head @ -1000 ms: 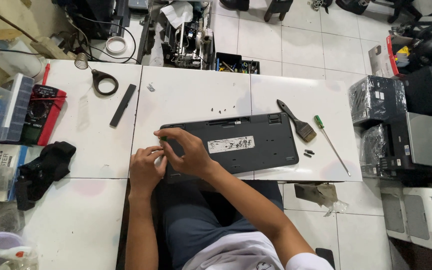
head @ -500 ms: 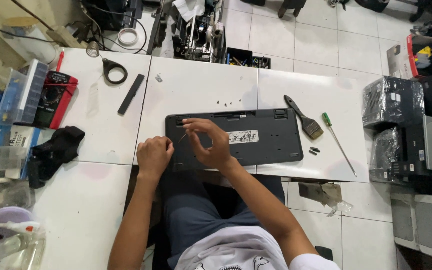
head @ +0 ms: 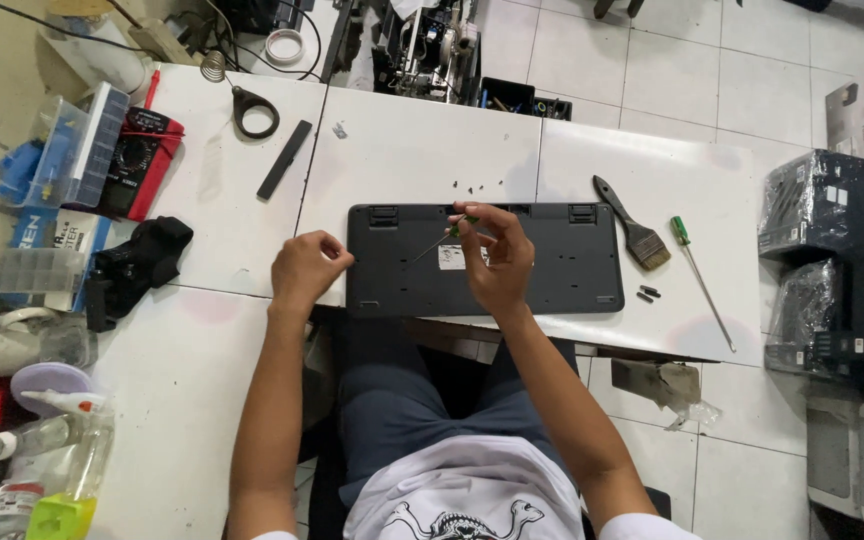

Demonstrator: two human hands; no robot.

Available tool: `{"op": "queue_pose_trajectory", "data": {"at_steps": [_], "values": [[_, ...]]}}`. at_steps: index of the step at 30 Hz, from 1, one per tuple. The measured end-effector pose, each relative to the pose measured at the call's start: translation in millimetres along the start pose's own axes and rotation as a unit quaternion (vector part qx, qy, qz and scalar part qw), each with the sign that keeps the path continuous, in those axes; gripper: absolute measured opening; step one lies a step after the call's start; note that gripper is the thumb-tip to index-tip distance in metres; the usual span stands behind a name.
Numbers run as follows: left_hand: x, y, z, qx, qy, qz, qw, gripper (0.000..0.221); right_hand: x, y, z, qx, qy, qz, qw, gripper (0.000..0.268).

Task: Removing the screws from the back of a keyboard case to disassemble it using a screwdriver.

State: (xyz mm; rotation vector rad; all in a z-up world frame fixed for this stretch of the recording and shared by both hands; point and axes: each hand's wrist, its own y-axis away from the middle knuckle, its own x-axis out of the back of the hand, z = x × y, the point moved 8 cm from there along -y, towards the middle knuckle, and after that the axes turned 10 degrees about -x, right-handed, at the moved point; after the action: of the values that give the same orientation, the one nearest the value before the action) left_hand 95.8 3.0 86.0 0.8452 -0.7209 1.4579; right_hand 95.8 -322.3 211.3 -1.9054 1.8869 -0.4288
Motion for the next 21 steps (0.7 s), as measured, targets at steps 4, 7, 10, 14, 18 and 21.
{"op": "queue_pose_trajectory", "data": {"at_steps": [4,7,10,14,18,21], "values": [[-11.4,-4.6,-58.9,0.037,-0.007,0.082,0.996,0.019,-24.8,15.9,9.5,-0.038,-0.032,-0.035,0.998,0.024],[-34.8,-9.9,-78.9,0.014,0.017,0.118,0.993,0.015,-53.8,28.5,7.4,-0.045,-0.038,-0.084,0.995,0.031],[-38.1,-11.7,-78.3,-0.02,0.012,0.155,0.988,0.013,-73.6,36.1,6.7,-0.029,-0.041,-0.118,0.992,0.036],[-36.4,-3.0,-72.9,-0.062,0.022,0.176,0.982,0.01,-84.0,40.9,14.6,-0.033,-0.032,-0.132,0.99,0.039],[-30.0,8.7,-68.2,-0.075,0.066,0.174,0.98,0.012,-88.8,38.7,15.6,-0.016,-0.019,-0.128,0.991,0.042],[-20.4,22.1,-60.5,-0.074,0.103,0.164,0.978,0.013,-91.7,38.6,17.0,-0.014,-0.022,-0.136,0.99,0.044]]}}
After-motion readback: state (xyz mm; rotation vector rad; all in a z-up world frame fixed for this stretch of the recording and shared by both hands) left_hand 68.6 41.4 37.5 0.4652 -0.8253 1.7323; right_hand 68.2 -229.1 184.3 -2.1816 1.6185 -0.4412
